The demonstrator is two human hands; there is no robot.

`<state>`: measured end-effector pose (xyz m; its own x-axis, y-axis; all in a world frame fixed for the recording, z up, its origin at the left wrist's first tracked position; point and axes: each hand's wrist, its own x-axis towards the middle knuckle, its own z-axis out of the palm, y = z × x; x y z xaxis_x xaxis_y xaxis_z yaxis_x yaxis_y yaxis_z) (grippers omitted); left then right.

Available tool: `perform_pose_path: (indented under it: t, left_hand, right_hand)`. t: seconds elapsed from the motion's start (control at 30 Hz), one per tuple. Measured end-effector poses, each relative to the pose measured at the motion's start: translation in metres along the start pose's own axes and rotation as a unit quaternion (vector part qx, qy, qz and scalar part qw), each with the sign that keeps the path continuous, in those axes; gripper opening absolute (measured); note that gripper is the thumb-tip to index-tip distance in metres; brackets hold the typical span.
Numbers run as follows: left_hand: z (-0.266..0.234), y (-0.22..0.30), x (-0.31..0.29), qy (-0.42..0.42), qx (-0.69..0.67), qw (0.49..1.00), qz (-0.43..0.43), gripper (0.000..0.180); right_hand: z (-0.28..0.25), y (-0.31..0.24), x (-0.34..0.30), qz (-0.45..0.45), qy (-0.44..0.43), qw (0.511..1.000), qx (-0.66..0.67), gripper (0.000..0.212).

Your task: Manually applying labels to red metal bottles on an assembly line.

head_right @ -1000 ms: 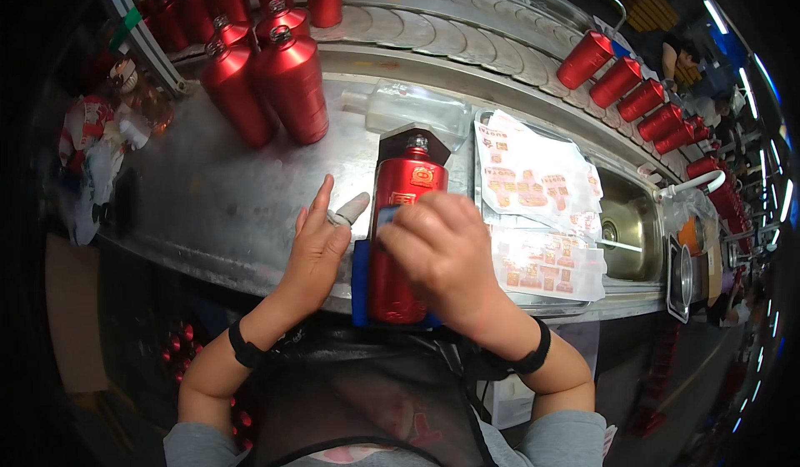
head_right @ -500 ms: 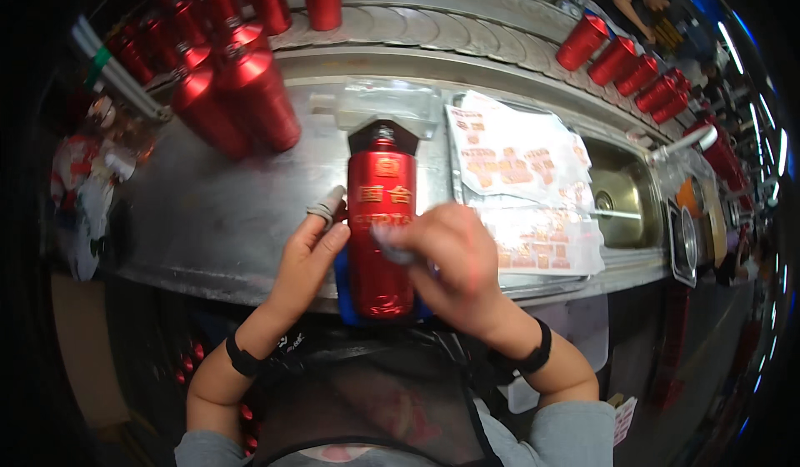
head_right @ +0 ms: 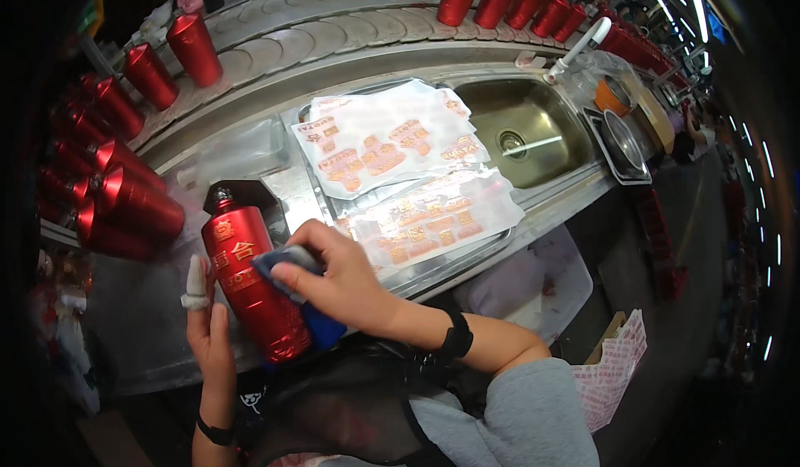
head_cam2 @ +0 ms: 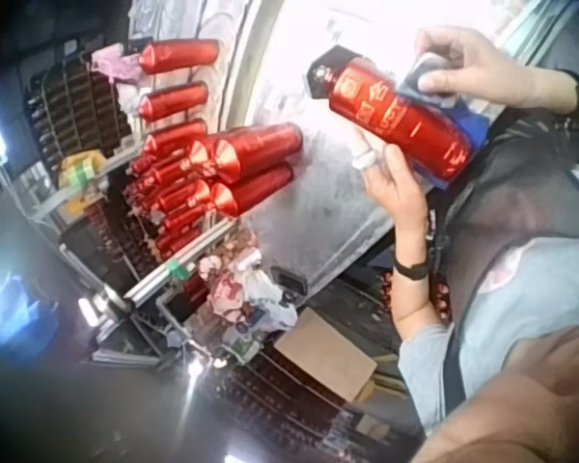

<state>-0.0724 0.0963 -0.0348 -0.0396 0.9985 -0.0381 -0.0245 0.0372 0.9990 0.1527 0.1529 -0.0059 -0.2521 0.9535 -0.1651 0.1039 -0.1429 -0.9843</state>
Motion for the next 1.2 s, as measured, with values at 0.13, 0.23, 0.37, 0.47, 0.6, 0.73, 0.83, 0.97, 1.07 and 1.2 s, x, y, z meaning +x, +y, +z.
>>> perform_pose_path:
  t: [0.13,0.23,0.37,0.47,0.6,0.73,0.83,0.97,1.07,1.2]
  left_hand:
    - [0.004,0.001,-0.012,-0.017,0.216,0.971,0.098,0.052]
    - [-0.003,-0.01,-0.021,-0.007,0.234,0.967,0.103,0.053]
    - [-0.007,-0.013,-0.021,0.005,0.198,0.977,0.076,0.053]
    - [-0.006,-0.014,-0.021,0.014,0.167,0.983,0.067,0.054]
    - [-0.011,-0.019,-0.024,0.011,0.168,0.984,0.066,0.057]
    - [-0.01,-0.01,-0.024,0.007,0.167,0.985,0.04,0.061]
    - [-0.012,-0.014,-0.025,0.012,0.14,0.989,0.035,0.063]
    - [-0.014,-0.028,-0.028,0.019,0.122,0.992,0.022,0.063]
    - [-0.012,-0.026,-0.027,0.02,0.127,0.991,0.023,0.063]
    - [-0.015,-0.025,-0.027,0.021,0.121,0.992,0.018,0.062]
  right_hand:
    - [-0.025,0.013,0.011,-0.049,0.068,0.963,-0.257,0.023]
    - [-0.066,0.019,0.006,0.055,0.093,0.993,-0.043,0.035]
    - [-0.143,0.011,-0.002,0.094,0.194,0.955,-0.205,0.019]
    - [-0.179,0.009,-0.007,0.063,0.216,0.754,-0.617,0.034]
    - [-0.201,0.017,-0.013,0.072,0.263,0.695,-0.665,0.053]
    - [-0.23,0.019,-0.01,0.074,0.298,0.658,-0.688,0.059]
    - [-0.257,0.018,-0.008,0.118,0.272,0.694,-0.656,0.041]
    - [-0.269,0.017,-0.003,0.101,0.301,0.707,-0.632,0.022]
    - [-0.286,0.016,0.001,0.067,0.335,0.688,-0.64,0.019]
    - [-0.331,0.019,0.022,0.115,0.352,0.704,-0.606,0.019]
